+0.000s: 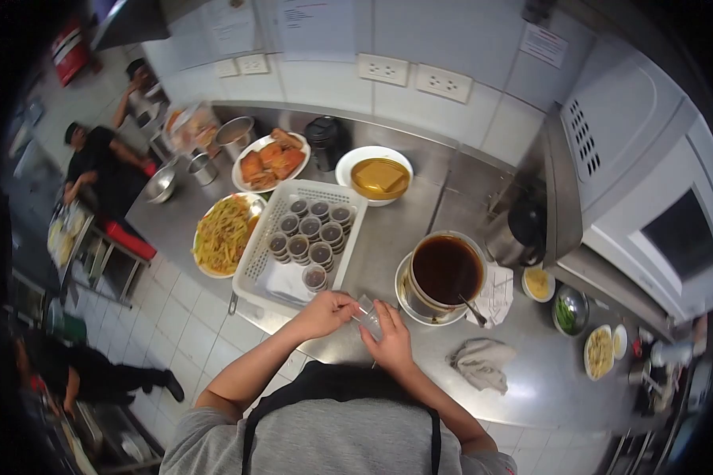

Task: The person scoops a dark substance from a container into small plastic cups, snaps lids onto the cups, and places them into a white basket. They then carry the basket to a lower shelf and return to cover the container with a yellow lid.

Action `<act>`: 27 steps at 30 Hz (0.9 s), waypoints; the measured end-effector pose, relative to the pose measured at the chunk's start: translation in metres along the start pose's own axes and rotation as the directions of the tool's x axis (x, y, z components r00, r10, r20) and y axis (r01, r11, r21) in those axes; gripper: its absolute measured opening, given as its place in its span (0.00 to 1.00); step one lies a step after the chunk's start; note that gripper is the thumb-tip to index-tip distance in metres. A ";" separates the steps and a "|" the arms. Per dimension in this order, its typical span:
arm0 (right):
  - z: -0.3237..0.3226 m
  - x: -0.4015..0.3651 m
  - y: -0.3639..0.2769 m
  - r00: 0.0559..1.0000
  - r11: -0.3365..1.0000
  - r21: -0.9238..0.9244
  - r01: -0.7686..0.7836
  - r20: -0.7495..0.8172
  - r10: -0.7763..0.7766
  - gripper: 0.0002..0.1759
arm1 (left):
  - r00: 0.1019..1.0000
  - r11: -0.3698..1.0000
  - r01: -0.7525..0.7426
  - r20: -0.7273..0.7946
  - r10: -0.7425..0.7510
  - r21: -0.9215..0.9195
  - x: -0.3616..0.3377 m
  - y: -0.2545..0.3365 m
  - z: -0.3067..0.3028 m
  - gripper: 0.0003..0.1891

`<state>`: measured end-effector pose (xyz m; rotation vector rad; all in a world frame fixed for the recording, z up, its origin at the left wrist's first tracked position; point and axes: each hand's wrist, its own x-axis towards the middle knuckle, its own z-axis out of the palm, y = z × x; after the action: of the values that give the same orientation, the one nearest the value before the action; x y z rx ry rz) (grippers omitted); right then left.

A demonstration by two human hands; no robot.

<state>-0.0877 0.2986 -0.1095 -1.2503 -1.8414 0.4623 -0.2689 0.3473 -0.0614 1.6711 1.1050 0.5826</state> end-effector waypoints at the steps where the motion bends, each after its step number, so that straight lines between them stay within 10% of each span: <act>1: 0.006 0.000 0.000 0.998 0.999 -0.003 -0.051 -0.023 0.051 0.35 | 0.998 0.998 0.062 0.000 -0.062 -0.026 0.003 0.001 -0.007 0.09; 9: 0.003 0.000 -0.046 0.965 0.956 -0.226 -0.189 -0.225 0.138 0.32 | 0.974 0.984 -0.172 -0.154 0.164 -0.041 0.014 0.011 -0.048 0.10; 14: -0.052 -0.019 -0.042 0.711 0.939 -0.060 -0.340 -0.670 0.214 0.27 | 0.887 0.950 -0.276 0.420 0.193 0.146 -0.028 0.029 -0.069 0.10; 17: -0.091 0.001 -0.034 0.643 0.922 -0.053 -0.382 -0.732 0.224 0.35 | 0.777 0.967 -0.255 0.600 0.194 0.017 -0.040 0.018 -0.060 0.09; 19: -0.112 0.021 -0.037 0.629 0.851 0.261 -0.455 -0.583 0.515 0.23 | 0.749 0.968 -0.247 0.640 0.169 0.033 -0.044 0.019 -0.055 0.09; 25: -0.125 0.073 -0.036 0.902 0.959 -0.188 -0.211 -0.417 0.116 0.07 | 0.736 0.998 0.034 0.677 0.011 -0.053 -0.055 0.021 -0.032 0.07; 27: -0.130 0.082 -0.036 0.933 0.943 -0.246 -0.226 -0.332 0.137 0.08 | 0.792 0.902 0.193 0.604 0.089 -0.386 -0.055 0.014 -0.024 0.03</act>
<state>-0.0162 0.3363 0.0255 -1.5984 -1.5632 0.0907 -0.3079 0.3092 -0.0331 1.2830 0.4907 0.1868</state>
